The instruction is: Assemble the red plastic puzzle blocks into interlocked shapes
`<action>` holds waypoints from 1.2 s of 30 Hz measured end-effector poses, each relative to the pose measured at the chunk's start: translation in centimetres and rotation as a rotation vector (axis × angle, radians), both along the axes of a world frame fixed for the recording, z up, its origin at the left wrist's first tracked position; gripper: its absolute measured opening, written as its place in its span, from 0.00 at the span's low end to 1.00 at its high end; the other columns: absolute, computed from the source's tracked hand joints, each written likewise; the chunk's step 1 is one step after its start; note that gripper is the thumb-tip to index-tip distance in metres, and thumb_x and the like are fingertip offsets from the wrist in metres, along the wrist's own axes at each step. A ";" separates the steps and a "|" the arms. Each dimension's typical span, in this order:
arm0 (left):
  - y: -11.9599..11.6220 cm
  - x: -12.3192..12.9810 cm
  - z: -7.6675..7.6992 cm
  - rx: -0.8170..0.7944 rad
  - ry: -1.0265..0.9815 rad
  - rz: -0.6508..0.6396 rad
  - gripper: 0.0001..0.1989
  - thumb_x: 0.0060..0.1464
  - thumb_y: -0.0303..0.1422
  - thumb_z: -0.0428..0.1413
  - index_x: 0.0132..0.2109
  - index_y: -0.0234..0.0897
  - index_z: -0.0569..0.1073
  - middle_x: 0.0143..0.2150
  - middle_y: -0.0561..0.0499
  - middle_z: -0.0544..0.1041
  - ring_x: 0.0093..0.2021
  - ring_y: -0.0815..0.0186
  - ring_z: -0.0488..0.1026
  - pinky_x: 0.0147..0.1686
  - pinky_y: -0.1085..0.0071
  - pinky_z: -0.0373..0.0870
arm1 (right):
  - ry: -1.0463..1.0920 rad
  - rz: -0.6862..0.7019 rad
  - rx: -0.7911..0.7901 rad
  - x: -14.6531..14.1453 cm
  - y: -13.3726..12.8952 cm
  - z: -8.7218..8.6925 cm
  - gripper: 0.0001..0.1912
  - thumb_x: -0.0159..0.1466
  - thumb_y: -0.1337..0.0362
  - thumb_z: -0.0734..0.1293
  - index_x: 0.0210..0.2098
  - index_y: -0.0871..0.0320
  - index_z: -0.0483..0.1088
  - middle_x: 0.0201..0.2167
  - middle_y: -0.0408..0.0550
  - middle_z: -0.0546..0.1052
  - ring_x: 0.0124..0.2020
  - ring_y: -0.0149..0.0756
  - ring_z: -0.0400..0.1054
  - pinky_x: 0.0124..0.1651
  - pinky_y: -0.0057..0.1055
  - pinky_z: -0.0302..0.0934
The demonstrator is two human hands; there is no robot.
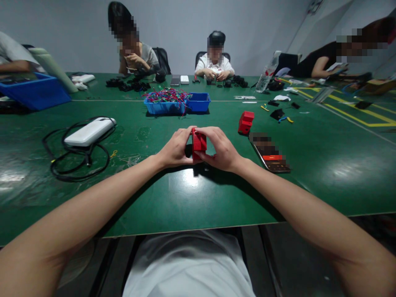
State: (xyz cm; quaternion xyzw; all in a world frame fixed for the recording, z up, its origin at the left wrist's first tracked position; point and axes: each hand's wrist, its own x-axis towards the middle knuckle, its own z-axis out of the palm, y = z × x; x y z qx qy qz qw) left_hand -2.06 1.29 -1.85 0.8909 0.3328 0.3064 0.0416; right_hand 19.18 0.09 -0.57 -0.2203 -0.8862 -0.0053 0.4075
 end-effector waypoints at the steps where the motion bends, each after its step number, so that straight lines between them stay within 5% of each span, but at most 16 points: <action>1: 0.0 0.0 0.0 -0.001 0.000 0.004 0.48 0.45 0.47 0.64 0.67 0.34 0.54 0.62 0.34 0.67 0.60 0.45 0.66 0.60 0.48 0.62 | -0.002 -0.003 -0.010 0.1 0.0 0.0 0.32 0.63 0.61 0.66 0.65 0.55 0.56 0.57 0.59 0.71 0.58 0.50 0.66 0.58 0.53 0.62; 10: -0.1 -0.1 -0.1 0.010 -0.009 -0.014 0.49 0.46 0.48 0.64 0.67 0.32 0.52 0.62 0.32 0.66 0.59 0.44 0.66 0.59 0.48 0.63 | 0.084 0.019 -0.191 0.2 0.1 0.2 0.25 0.57 0.59 0.71 0.53 0.55 0.65 0.63 0.62 0.62 0.66 0.50 0.58 0.65 0.54 0.56; 16: -0.4 0.1 0.4 -0.029 -0.003 -0.006 0.48 0.45 0.48 0.65 0.67 0.35 0.53 0.64 0.35 0.65 0.60 0.45 0.65 0.60 0.50 0.62 | 0.097 0.101 -0.334 0.3 0.6 -0.2 0.26 0.60 0.58 0.70 0.55 0.55 0.63 0.61 0.61 0.66 0.64 0.46 0.61 0.65 0.52 0.57; 21: -0.4 0.1 0.3 -0.002 -0.032 -0.039 0.48 0.46 0.47 0.65 0.67 0.35 0.53 0.64 0.34 0.65 0.61 0.45 0.66 0.60 0.50 0.63 | 0.119 0.128 -0.398 0.3 0.5 -0.2 0.26 0.59 0.59 0.71 0.55 0.54 0.63 0.62 0.60 0.65 0.63 0.47 0.61 0.57 0.47 0.65; 31: 0.2 -0.3 -0.7 0.132 -0.056 -0.065 0.59 0.45 0.48 0.66 0.72 0.37 0.39 0.64 0.32 0.65 0.58 0.45 0.69 0.53 0.49 0.68 | 0.124 0.096 -0.405 0.3 0.3 0.1 0.26 0.59 0.58 0.72 0.54 0.53 0.64 0.64 0.61 0.61 0.65 0.52 0.58 0.47 0.44 0.72; 36: 0.2 -0.3 -0.7 0.259 -0.114 -0.127 0.56 0.46 0.47 0.67 0.71 0.41 0.42 0.65 0.33 0.64 0.60 0.46 0.69 0.55 0.51 0.67 | 0.134 0.062 -0.393 0.2 0.3 0.2 0.24 0.59 0.59 0.72 0.53 0.54 0.65 0.63 0.62 0.62 0.65 0.53 0.59 0.54 0.51 0.68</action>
